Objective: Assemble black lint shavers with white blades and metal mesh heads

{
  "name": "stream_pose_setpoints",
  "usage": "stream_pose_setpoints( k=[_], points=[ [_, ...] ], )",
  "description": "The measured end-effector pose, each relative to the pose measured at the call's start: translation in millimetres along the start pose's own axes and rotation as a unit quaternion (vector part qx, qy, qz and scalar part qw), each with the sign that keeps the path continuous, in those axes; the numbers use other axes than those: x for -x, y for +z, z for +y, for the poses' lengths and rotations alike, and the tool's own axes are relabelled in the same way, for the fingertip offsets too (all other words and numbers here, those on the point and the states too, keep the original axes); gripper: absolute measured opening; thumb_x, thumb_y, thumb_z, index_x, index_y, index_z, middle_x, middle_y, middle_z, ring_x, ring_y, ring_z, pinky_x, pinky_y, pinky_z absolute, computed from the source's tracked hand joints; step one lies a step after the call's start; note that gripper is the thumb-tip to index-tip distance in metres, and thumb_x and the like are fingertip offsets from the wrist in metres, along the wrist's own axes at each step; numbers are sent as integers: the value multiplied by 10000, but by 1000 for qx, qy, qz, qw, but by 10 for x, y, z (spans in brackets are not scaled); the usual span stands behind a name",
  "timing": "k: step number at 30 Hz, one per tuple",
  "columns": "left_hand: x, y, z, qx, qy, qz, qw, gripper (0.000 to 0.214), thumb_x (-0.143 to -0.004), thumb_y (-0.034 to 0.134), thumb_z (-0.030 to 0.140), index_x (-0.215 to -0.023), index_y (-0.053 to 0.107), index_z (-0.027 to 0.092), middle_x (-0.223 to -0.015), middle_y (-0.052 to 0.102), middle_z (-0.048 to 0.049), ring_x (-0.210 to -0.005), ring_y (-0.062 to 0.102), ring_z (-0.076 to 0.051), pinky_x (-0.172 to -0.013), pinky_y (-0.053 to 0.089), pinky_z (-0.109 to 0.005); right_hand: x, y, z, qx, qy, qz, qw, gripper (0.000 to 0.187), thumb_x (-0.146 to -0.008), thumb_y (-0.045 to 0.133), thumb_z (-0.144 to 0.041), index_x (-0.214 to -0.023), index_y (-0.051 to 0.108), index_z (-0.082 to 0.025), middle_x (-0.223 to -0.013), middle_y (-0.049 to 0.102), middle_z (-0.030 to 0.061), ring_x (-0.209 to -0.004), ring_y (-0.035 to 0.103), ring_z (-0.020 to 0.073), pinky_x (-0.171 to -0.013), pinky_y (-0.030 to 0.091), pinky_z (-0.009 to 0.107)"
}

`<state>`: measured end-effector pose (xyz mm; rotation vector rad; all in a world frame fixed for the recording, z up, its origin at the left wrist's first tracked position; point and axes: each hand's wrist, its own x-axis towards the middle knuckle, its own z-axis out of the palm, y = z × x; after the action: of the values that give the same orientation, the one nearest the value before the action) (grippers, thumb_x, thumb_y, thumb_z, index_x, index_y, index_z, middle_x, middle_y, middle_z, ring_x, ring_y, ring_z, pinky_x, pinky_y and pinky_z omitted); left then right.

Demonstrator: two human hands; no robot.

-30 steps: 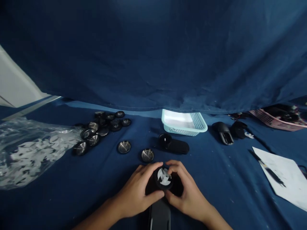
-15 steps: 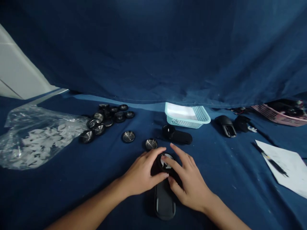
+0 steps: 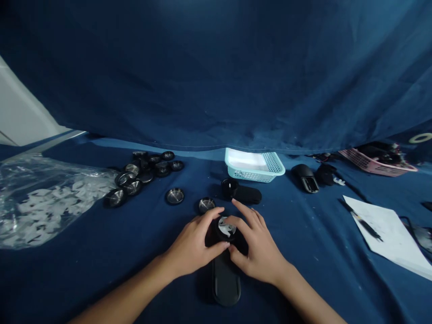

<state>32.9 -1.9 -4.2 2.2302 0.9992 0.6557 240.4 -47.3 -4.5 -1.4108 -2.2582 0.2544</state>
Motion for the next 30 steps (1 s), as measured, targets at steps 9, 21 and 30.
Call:
stream_pose_setpoints(
  k=[9, 21, 30],
  points=[
    [-53, 43, -41, 29, -22, 19, 999, 721, -764, 727, 366, -1385, 387, 229, -1266, 625, -86, -1147, 602, -289, -1012, 475, -460, 17, -6, 63, -140, 63, 13, 988, 341, -825, 618, -190, -1133, 498, -275, -1558, 253, 78, -1448, 275, 281, -1135, 339, 496],
    [8, 85, 2, 27, 38, 37, 998, 669, -768, 738, 287, -1346, 405, 239, -1325, 597, -79, -1189, 585, -272, -1066, 436, -459, 100, -5, -50, -52, -21, -13, 998, 456, -915, 580, -377, -1344, 445, -303, -1582, 210, 100, -1449, 241, 346, -1146, 199, 655],
    [8, 43, 36, 9, 22, 48, 999, 710, -732, 786, 319, -1336, 424, 229, -1222, 660, -72, -1141, 614, -274, -1033, 458, -452, 138, 5, 5, -27, 19, 70, 997, 299, -957, 513, -348, -1248, 546, -288, -1493, 403, 102, -1387, 375, 323, -1147, 187, 659]
  ],
)
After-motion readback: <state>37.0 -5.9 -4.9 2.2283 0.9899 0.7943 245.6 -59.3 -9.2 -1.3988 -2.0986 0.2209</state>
